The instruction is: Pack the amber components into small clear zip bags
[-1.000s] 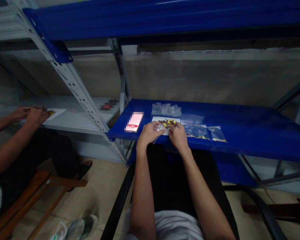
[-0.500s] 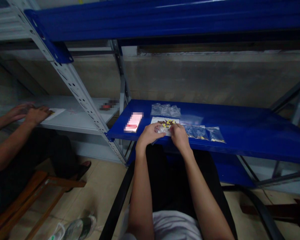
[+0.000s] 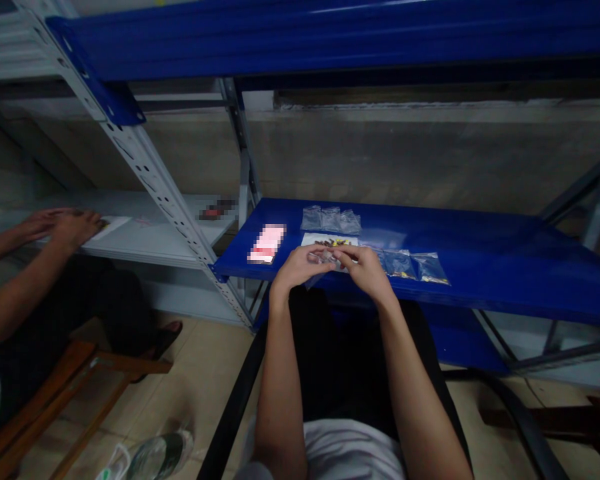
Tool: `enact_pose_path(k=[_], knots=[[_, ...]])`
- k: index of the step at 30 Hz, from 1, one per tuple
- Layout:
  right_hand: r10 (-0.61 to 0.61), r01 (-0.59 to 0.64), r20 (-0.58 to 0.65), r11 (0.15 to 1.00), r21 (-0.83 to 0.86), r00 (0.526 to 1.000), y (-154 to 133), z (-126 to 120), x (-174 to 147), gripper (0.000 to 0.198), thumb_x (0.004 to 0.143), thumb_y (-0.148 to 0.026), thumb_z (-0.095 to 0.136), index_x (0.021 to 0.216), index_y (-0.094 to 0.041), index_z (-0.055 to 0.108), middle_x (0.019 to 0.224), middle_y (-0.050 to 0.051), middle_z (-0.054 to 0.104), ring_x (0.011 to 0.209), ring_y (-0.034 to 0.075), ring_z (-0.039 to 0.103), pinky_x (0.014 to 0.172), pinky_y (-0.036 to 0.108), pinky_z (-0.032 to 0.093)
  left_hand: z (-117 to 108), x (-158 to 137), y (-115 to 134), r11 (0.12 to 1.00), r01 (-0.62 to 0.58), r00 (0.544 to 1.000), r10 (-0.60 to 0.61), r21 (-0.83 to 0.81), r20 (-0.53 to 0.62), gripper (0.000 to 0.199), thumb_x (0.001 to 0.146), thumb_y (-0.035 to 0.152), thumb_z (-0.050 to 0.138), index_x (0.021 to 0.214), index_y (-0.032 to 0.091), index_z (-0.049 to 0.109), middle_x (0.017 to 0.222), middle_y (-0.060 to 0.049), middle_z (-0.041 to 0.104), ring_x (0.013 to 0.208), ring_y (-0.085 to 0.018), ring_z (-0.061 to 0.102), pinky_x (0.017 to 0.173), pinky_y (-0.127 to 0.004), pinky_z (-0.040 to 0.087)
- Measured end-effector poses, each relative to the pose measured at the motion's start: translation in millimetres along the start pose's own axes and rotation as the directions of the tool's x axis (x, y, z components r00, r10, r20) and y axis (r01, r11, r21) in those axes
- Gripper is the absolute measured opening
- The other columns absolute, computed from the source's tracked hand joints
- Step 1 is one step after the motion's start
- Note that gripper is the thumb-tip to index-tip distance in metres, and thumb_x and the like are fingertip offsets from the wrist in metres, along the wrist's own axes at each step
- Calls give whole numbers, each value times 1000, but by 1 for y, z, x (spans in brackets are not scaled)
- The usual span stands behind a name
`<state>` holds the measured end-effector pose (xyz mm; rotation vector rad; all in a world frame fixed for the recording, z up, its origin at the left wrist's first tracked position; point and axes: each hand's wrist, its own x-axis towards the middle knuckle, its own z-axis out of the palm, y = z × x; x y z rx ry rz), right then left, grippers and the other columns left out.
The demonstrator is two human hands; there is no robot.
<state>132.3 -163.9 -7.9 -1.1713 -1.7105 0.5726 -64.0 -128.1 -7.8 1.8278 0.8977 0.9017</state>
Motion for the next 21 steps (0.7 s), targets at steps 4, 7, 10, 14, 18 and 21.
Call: enact_pose_path(k=[4, 7, 10, 14, 18, 21], knots=[[38, -42, -120, 998, -38, 992, 16, 3, 3, 29, 97, -31, 57, 113, -21, 79, 110, 9, 81, 95, 26, 73, 89, 38, 54, -2, 2, -8, 1000, 20, 999, -20, -7, -42, 49, 77, 39, 87, 118, 15, 77, 113, -10, 79, 93, -20, 72, 85, -30, 56], [35, -80, -165, 958, -274, 986, 32, 9, 6, 30, 97, -22, 54, 112, -16, 79, 111, 13, 79, 98, 26, 70, 96, 40, 51, -2, 2, -10, 997, 54, 995, -57, -47, -76, 53, 74, 39, 88, 119, 15, 75, 110, -10, 78, 90, -19, 71, 79, -28, 54], [87, -118, -84, 863, -492, 993, 41, 19, 6, 33, 98, -16, 51, 117, -16, 78, 116, 16, 74, 110, 28, 66, 103, 40, 48, -1, 1, -8, 991, 96, 991, -104, -96, -87, 52, 72, 39, 89, 116, 14, 74, 100, -8, 75, 81, -16, 68, 71, -24, 50], [186, -178, -55, 755, -631, 981, 38, 27, 5, 34, 102, -20, 52, 125, -20, 76, 123, 16, 67, 121, 30, 59, 100, 37, 48, 1, 1, -5, 988, 109, 988, -119, -105, -98, 50, 70, 41, 91, 109, 14, 74, 88, -3, 69, 74, -13, 62, 69, -23, 48], [203, -183, -49, 717, -673, 978, 30, 27, 3, 31, 104, -22, 49, 125, -20, 72, 126, 16, 64, 122, 31, 56, 93, 37, 49, 1, 1, -5, 989, 112, 987, -123, -98, -105, 51, 70, 43, 91, 109, 14, 74, 86, -2, 68, 75, -14, 62, 68, -23, 47], [218, -194, -52, 704, -683, 974, 29, 26, 4, 29, 105, -20, 46, 120, -19, 71, 124, 17, 63, 120, 31, 56, 91, 36, 49, 1, 2, -8, 991, 111, 985, -120, -78, -123, 51, 70, 43, 91, 109, 15, 74, 85, -2, 68, 75, -14, 62, 68, -23, 47]])
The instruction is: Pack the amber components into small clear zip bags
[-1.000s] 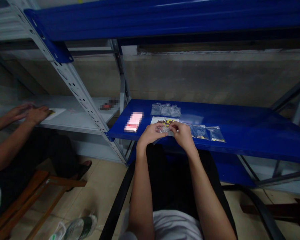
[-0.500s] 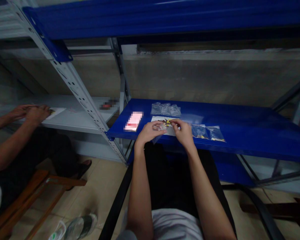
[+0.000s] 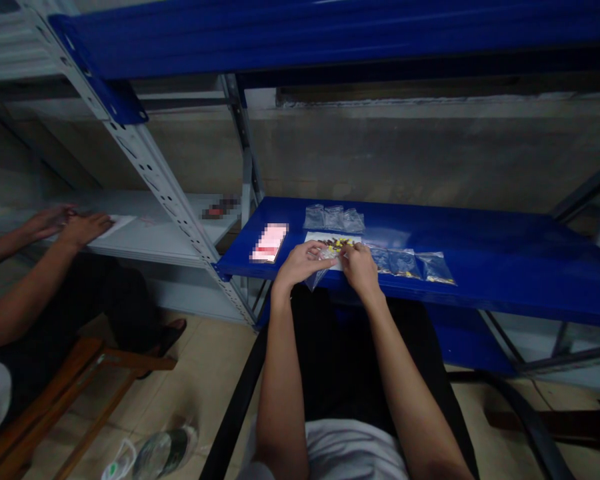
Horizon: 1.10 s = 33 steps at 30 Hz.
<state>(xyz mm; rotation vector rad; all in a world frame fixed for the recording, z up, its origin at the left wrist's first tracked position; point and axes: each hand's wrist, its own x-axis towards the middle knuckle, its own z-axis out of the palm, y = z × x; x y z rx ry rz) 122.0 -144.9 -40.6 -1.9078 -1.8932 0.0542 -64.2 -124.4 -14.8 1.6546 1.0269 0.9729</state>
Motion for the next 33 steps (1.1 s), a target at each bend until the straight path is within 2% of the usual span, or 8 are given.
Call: enact_pose_path(k=[5, 9, 15, 18, 23, 25, 28, 33], knots=[[2, -2, -17, 1000, 4, 1000, 5, 0, -1, 29, 100, -12, 45, 117, -17, 69, 120, 18, 65, 116, 32, 58, 86, 36, 47, -2, 1, -6, 1000, -16, 1000, 16, 25, 1, 52, 69, 44, 92, 108, 15, 75, 84, -3, 69, 73, -14, 63, 67, -24, 47], [-17, 35, -97, 982, 187, 995, 11, -6, -2, 26, 97, -10, 46, 108, -18, 68, 106, 16, 71, 103, 29, 64, 84, 36, 46, -1, 2, -7, 999, 5, 1000, -6, 40, 28, 53, 69, 43, 92, 110, 14, 76, 83, -4, 71, 75, -15, 65, 69, -25, 49], [-110, 187, -161, 770, 610, 981, 6, -28, -2, 9, 90, -24, 60, 87, -21, 69, 87, 6, 75, 81, 22, 68, 79, 33, 48, 2, 0, 1, 1000, 0, 995, 0, 2, 95, 46, 71, 34, 91, 109, 12, 76, 85, -5, 73, 77, -16, 68, 74, -27, 51], [-175, 209, -121, 694, 688, 977, 0, -33, -3, 11, 88, -28, 62, 88, -20, 71, 88, 6, 76, 82, 22, 68, 80, 34, 49, 3, -2, 6, 1000, 0, 991, 3, -26, 134, 46, 72, 32, 90, 110, 12, 75, 84, -4, 74, 76, -15, 68, 74, -27, 52], [-204, 201, -88, 644, 738, 975, 4, -26, 0, 16, 91, -30, 62, 97, -20, 72, 94, 6, 77, 87, 22, 69, 82, 35, 51, 1, -3, 7, 999, -12, 987, 18, -40, 157, 46, 73, 34, 90, 111, 12, 76, 85, -5, 74, 76, -15, 68, 75, -27, 54], [-144, 188, -121, 682, 707, 982, 10, -20, 3, 17, 91, -26, 60, 101, -20, 72, 96, 7, 77, 87, 22, 69, 82, 35, 52, -1, -2, 5, 999, -16, 991, 20, -28, 132, 48, 72, 35, 90, 111, 12, 76, 88, -6, 75, 78, -16, 68, 74, -27, 53], [-66, 151, -176, 831, 535, 982, 18, -10, 9, 22, 92, -18, 55, 102, -19, 74, 102, 10, 77, 90, 24, 69, 88, 37, 51, -6, -2, 0, 1000, -22, 998, 23, -6, 56, 50, 73, 39, 90, 113, 13, 76, 89, -6, 75, 77, -16, 67, 71, -26, 51], [-82, 94, -61, 965, 245, 995, 10, 5, 13, 33, 95, -12, 53, 114, -19, 78, 112, 13, 72, 107, 26, 65, 100, 37, 47, -17, -3, -6, 998, -46, 991, 51, 43, -125, 50, 73, 43, 89, 111, 14, 75, 90, -5, 72, 77, -15, 65, 72, -25, 51]])
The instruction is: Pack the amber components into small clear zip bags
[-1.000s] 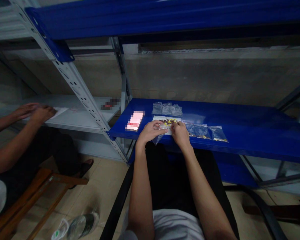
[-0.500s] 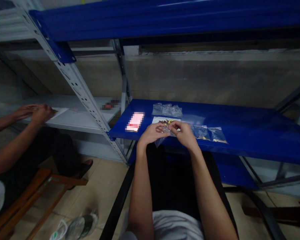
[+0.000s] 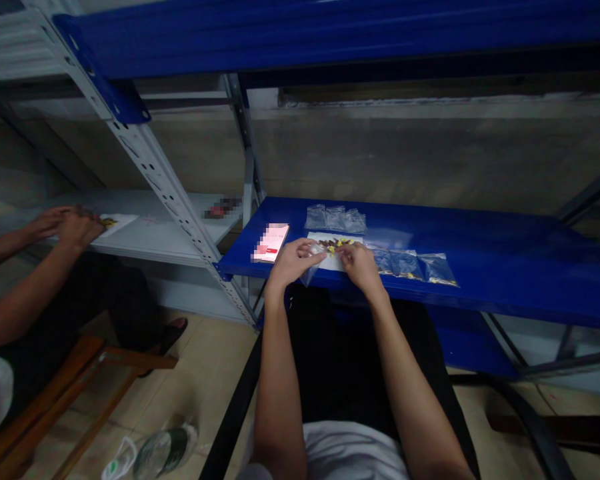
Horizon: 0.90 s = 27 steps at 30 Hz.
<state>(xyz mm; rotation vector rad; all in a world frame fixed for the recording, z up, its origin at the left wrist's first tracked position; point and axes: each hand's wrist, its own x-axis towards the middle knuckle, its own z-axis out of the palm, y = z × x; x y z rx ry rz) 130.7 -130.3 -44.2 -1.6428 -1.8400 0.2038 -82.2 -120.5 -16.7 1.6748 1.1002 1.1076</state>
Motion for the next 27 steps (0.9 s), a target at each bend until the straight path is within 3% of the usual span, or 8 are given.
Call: enact_pose_path(k=[4, 18, 22, 25, 27], knots=[[35, -29, 51, 994, -109, 998, -14, 7, -2, 30, 100, -20, 56, 121, -23, 77, 123, 14, 66, 116, 28, 59, 99, 36, 48, -7, -1, -4, 999, 19, 999, -17, 34, -50, 51, 72, 43, 90, 111, 14, 74, 93, -6, 72, 82, -16, 66, 75, -27, 53], [51, -36, 71, 980, -197, 996, -24, 9, -5, 28, 105, -22, 45, 118, -19, 70, 127, 17, 64, 119, 30, 57, 87, 35, 49, -3, 0, -10, 989, 28, 1000, -29, 146, 4, 55, 74, 49, 88, 115, 15, 75, 95, -6, 73, 83, -18, 67, 77, -28, 53], [22, -22, -6, 999, 48, 1000, -19, 6, -2, 25, 102, -21, 47, 106, -17, 71, 111, 15, 71, 105, 26, 64, 88, 35, 48, -1, -1, -7, 993, 23, 997, -32, 117, 76, 54, 73, 47, 88, 114, 14, 76, 91, -6, 74, 81, -18, 67, 73, -27, 51], [-3, 17, -44, 942, 334, 999, -21, -5, -1, 20, 97, -28, 55, 97, -18, 72, 94, 8, 75, 86, 22, 66, 81, 32, 48, 2, -2, 3, 998, 27, 988, -34, 48, 152, 51, 74, 43, 87, 113, 13, 75, 88, -6, 74, 77, -17, 67, 70, -26, 50], [-32, 50, -49, 904, 424, 998, -24, -14, -2, 20, 94, -32, 59, 93, -19, 74, 88, 6, 75, 80, 21, 64, 78, 32, 47, 4, -4, 11, 1000, 13, 981, -14, 6, 194, 47, 75, 42, 86, 112, 13, 76, 89, -6, 75, 77, -17, 67, 70, -26, 50]])
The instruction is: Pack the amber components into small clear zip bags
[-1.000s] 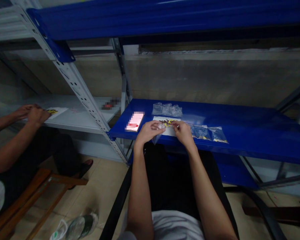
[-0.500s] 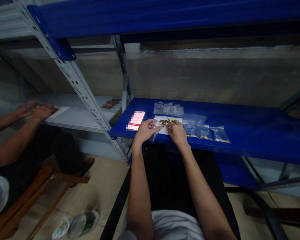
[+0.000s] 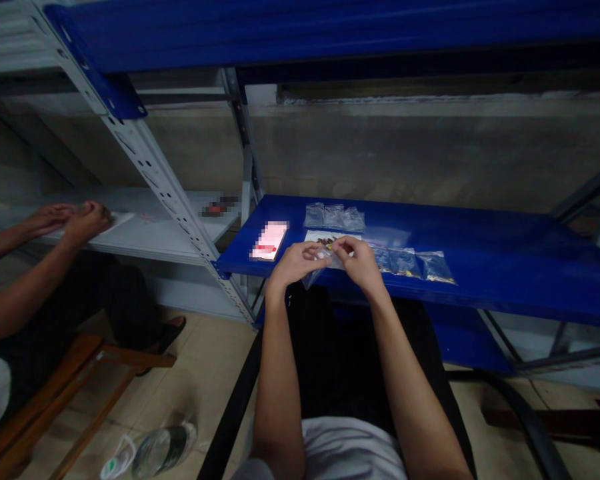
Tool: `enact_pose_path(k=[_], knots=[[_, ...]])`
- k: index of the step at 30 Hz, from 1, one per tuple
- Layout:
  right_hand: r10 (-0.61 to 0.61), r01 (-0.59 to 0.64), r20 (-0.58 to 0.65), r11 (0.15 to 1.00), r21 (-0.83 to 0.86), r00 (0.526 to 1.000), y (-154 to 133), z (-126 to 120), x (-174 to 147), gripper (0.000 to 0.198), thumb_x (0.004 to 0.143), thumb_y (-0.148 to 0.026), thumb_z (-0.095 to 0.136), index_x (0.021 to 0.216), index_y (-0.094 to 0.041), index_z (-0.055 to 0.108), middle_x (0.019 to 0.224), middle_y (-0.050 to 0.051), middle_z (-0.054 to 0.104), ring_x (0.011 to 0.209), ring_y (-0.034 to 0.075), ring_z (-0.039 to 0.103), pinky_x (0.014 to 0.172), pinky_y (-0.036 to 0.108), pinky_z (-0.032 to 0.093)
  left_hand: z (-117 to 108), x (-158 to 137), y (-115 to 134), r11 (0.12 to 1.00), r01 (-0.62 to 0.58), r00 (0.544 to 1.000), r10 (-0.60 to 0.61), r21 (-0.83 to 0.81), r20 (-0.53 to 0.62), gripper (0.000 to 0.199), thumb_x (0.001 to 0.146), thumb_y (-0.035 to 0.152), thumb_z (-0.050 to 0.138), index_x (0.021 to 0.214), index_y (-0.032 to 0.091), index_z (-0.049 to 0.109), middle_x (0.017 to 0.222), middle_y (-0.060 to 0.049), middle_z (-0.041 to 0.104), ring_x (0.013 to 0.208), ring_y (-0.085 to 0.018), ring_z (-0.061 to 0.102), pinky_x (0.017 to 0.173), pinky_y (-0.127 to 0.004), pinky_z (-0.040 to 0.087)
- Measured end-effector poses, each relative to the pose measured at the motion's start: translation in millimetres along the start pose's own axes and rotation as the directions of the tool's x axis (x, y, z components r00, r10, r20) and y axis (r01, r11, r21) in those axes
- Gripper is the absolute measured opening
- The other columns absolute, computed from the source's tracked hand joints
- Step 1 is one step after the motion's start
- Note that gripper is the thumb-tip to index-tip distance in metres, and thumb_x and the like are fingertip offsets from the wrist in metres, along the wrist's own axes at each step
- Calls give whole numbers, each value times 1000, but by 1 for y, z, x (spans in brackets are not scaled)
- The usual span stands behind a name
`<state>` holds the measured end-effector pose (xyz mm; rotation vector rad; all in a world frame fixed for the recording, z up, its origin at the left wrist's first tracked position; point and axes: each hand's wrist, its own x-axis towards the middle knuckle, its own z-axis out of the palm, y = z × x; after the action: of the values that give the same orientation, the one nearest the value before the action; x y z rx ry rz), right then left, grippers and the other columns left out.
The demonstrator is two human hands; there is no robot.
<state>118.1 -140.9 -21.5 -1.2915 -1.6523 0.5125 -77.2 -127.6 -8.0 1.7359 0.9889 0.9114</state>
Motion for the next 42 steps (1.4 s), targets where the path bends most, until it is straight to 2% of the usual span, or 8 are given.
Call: enact_pose_path(k=[3, 6, 9, 12, 16, 23, 36, 42], knots=[[-17, 14, 55, 998, 63, 998, -10, -6, -2, 24, 93, -39, 62, 90, -20, 76, 83, 5, 75, 78, 21, 63, 75, 32, 46, 2, -2, 9, 999, -33, 999, 34, -28, 29, 42, 77, 40, 85, 110, 15, 77, 90, -5, 75, 79, -17, 68, 73, -27, 52], [-35, 21, 89, 988, 150, 995, -12, -8, -4, 26, 93, -42, 63, 92, -20, 77, 92, 6, 78, 86, 23, 67, 81, 33, 48, 3, -3, 12, 997, -58, 998, 59, -42, 34, 39, 77, 37, 85, 109, 16, 78, 90, -5, 75, 79, -16, 67, 74, -27, 53], [-15, 11, 24, 987, 163, 1000, -4, -8, -4, 27, 97, -39, 58, 100, -19, 77, 101, 8, 79, 92, 24, 69, 86, 34, 50, 3, -4, 13, 997, -58, 998, 59, -49, 31, 41, 78, 37, 85, 111, 14, 77, 90, -6, 75, 77, -16, 67, 73, -27, 53], [22, -33, -87, 991, -127, 996, 12, -6, -4, 27, 98, -27, 54, 106, -16, 77, 103, 12, 77, 95, 25, 68, 91, 36, 49, 2, -4, 13, 998, -45, 999, 45, -32, 1, 46, 78, 38, 85, 115, 13, 76, 89, -6, 75, 77, -16, 67, 73, -28, 53], [56, -68, -39, 866, -495, 998, 28, -2, -4, 35, 98, -17, 50, 119, -17, 79, 111, 15, 71, 106, 28, 63, 99, 38, 46, 1, -2, 8, 999, -43, 997, 44, 6, -57, 47, 76, 40, 86, 113, 13, 76, 92, -8, 76, 80, -18, 68, 74, -28, 53], [88, -71, -2, 781, -620, 996, 29, 5, -2, 37, 100, -21, 52, 125, -23, 78, 118, 16, 66, 112, 32, 55, 94, 40, 49, -1, -2, -1, 998, -38, 997, 41, 46, -69, 47, 78, 45, 86, 113, 14, 77, 92, -7, 77, 79, -17, 68, 70, -26, 51], [80, -47, 29, 805, -591, 996, 27, 6, 9, 26, 100, -15, 49, 106, -17, 74, 110, 17, 69, 108, 28, 61, 89, 35, 47, -2, -3, 0, 999, -13, 998, 16, 35, -66, 48, 78, 45, 86, 112, 13, 76, 89, -7, 76, 76, -17, 67, 68, -26, 51], [-40, 42, 26, 995, -88, 999, 0, -10, 8, 14, 92, -25, 60, 92, -18, 72, 90, 7, 75, 83, 22, 66, 78, 32, 47, 1, -1, 6, 993, -72, 996, 76, 92, -40, 45, 77, 39, 85, 113, 14, 77, 96, -8, 78, 83, -18, 69, 77, -29, 54]])
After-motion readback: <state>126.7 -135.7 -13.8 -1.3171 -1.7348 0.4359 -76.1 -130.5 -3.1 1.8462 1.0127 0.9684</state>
